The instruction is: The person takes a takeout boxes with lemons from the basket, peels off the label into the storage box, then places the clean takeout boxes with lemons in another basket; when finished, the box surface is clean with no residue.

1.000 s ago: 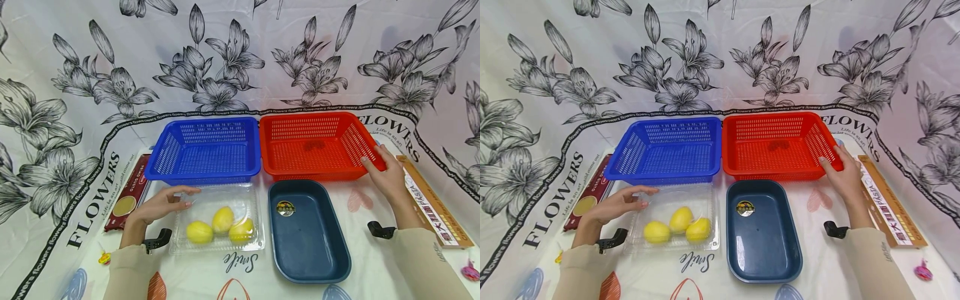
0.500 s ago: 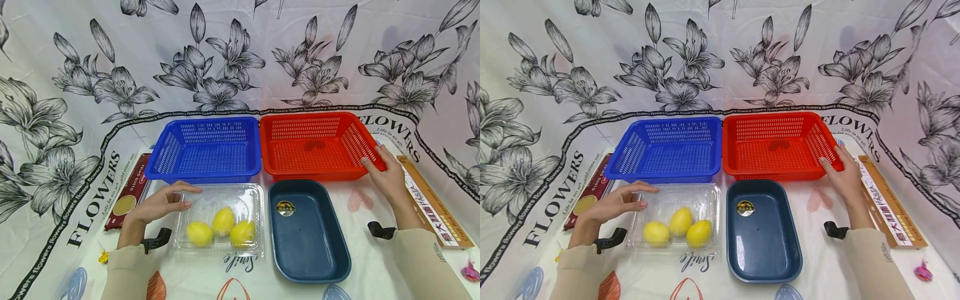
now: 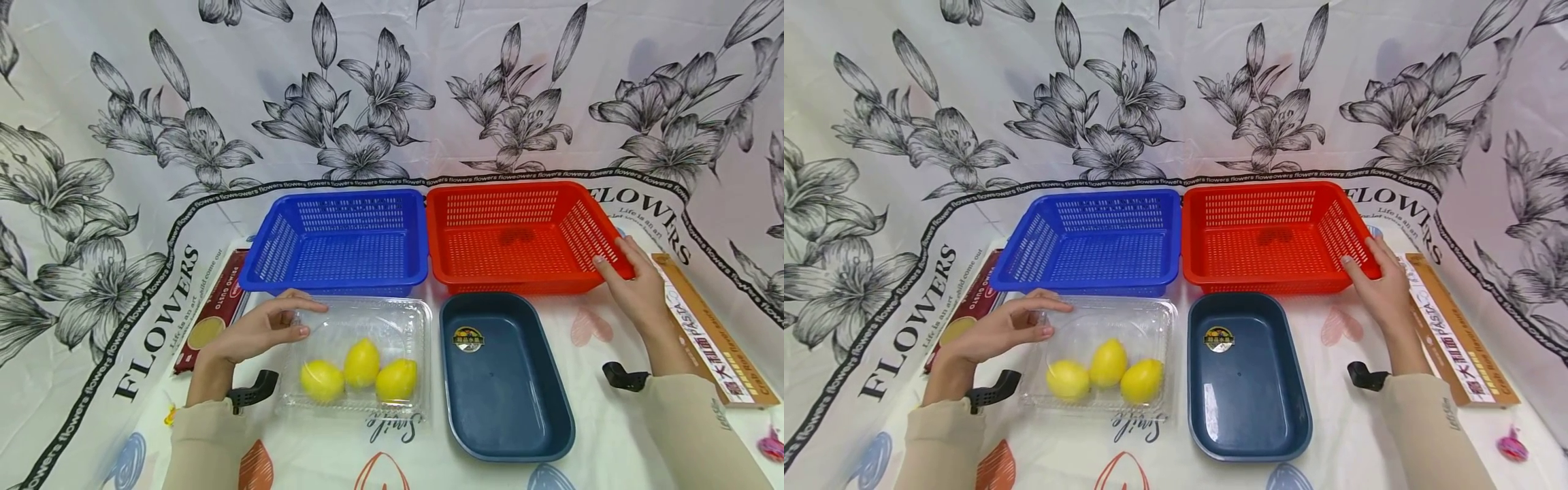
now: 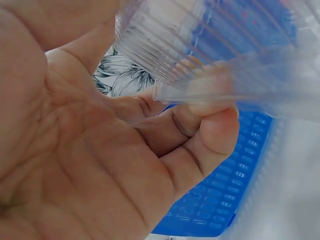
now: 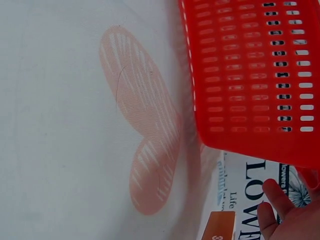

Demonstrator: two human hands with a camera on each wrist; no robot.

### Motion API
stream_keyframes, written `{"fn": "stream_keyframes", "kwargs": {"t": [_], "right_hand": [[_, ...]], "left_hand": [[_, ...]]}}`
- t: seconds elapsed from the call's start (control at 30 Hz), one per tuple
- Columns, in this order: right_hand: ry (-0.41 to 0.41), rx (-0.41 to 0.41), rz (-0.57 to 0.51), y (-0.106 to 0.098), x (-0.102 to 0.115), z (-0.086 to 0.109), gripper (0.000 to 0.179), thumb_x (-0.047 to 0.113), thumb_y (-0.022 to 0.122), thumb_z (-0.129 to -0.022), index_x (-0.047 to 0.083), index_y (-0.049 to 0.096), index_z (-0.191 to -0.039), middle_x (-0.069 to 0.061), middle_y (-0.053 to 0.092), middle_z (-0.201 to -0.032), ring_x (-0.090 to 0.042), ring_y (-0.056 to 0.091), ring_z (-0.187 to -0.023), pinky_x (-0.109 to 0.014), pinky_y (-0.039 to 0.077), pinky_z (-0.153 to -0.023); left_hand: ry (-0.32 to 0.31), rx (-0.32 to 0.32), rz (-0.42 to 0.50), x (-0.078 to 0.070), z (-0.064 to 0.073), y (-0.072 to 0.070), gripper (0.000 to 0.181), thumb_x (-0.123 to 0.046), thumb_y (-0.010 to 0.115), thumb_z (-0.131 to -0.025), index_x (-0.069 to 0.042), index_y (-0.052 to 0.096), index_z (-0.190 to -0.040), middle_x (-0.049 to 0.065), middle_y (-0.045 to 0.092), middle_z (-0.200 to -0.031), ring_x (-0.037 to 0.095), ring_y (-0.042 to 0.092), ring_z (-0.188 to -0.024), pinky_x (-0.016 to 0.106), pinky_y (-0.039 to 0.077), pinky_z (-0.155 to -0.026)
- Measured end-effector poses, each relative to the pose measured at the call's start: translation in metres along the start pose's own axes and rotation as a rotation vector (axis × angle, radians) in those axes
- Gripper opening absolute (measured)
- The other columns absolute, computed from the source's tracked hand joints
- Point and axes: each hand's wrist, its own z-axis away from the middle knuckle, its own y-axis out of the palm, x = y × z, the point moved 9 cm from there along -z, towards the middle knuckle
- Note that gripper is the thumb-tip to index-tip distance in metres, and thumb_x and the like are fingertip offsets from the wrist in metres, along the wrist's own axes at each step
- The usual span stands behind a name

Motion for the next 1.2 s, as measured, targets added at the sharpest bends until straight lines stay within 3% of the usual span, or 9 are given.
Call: {"fn": "stream_keyframes", "kwargs": {"t": [0.33, 0.57, 0.7, 0.87, 1.1, 1.2], "right_hand": [[-0.009, -0.008, -0.004, -0.002, 0.000, 0.001, 0.070, 0.047, 0.055, -0.101, 0.021, 0.031, -0.161, 0.004, 0.018, -0.172, -0.032, 0.023, -0.157, -0.037, 0.032, -0.121], [-0.006, -0.015, 0.001, -0.004, 0.000, 0.003, 0.069, 0.047, 0.054, -0.101, 0.022, 0.031, -0.161, 0.003, 0.018, -0.172, -0.032, 0.024, -0.157, -0.038, 0.034, -0.120], [-0.011, -0.018, -0.020, -0.005, 0.001, 0.003, 0.069, 0.046, 0.054, -0.101, 0.020, 0.031, -0.161, 0.002, 0.019, -0.172, -0.032, 0.022, -0.157, -0.040, 0.031, -0.123], [-0.013, -0.022, -0.040, -0.006, 0.000, 0.003, 0.070, 0.046, 0.054, -0.101, 0.018, 0.031, -0.161, 0.000, 0.018, -0.172, -0.032, 0.020, -0.158, -0.044, 0.026, -0.126], [-0.012, -0.011, -0.046, 0.000, 0.001, 0.002, 0.070, 0.047, 0.054, -0.101, 0.020, 0.030, -0.161, 0.004, 0.017, -0.172, -0.030, 0.020, -0.158, -0.043, 0.028, -0.124], [-0.013, -0.008, -0.047, -0.001, 0.001, 0.002, 0.070, 0.047, 0.054, -0.101, 0.021, 0.030, -0.161, 0.005, 0.016, -0.172, -0.030, 0.020, -0.158, -0.043, 0.029, -0.124]], "left_hand": [[0.081, -0.012, -0.007, -0.017, 0.003, -0.005, 0.037, -0.005, 0.063, -0.099, -0.001, 0.062, -0.135, 0.001, 0.053, -0.132, 0.017, 0.052, -0.078, 0.029, 0.047, -0.067], [0.131, 0.012, 0.017, -0.035, 0.000, -0.008, 0.038, -0.001, 0.060, -0.099, -0.003, 0.061, -0.138, 0.002, 0.047, -0.135, 0.017, 0.054, -0.080, 0.028, 0.049, -0.071], [0.159, 0.022, 0.011, -0.046, -0.008, -0.010, 0.039, 0.001, 0.060, -0.099, -0.003, 0.061, -0.137, 0.005, 0.046, -0.136, 0.017, 0.054, -0.083, 0.029, 0.048, -0.071], [0.136, 0.013, -0.017, -0.055, -0.022, -0.014, 0.038, -0.004, 0.061, -0.100, -0.008, 0.062, -0.138, 0.005, 0.046, -0.139, 0.016, 0.053, -0.080, 0.029, 0.047, -0.068], [0.138, 0.008, -0.013, -0.070, -0.041, -0.019, 0.039, -0.006, 0.060, -0.101, -0.005, 0.060, -0.139, 0.000, 0.049, -0.139, 0.017, 0.059, -0.089, 0.026, 0.050, -0.078], [0.144, 0.009, -0.007, -0.076, -0.052, -0.019, 0.039, -0.007, 0.061, -0.101, -0.007, 0.060, -0.140, 0.001, 0.049, -0.139, 0.018, 0.059, -0.085, 0.026, 0.050, -0.076]]}}
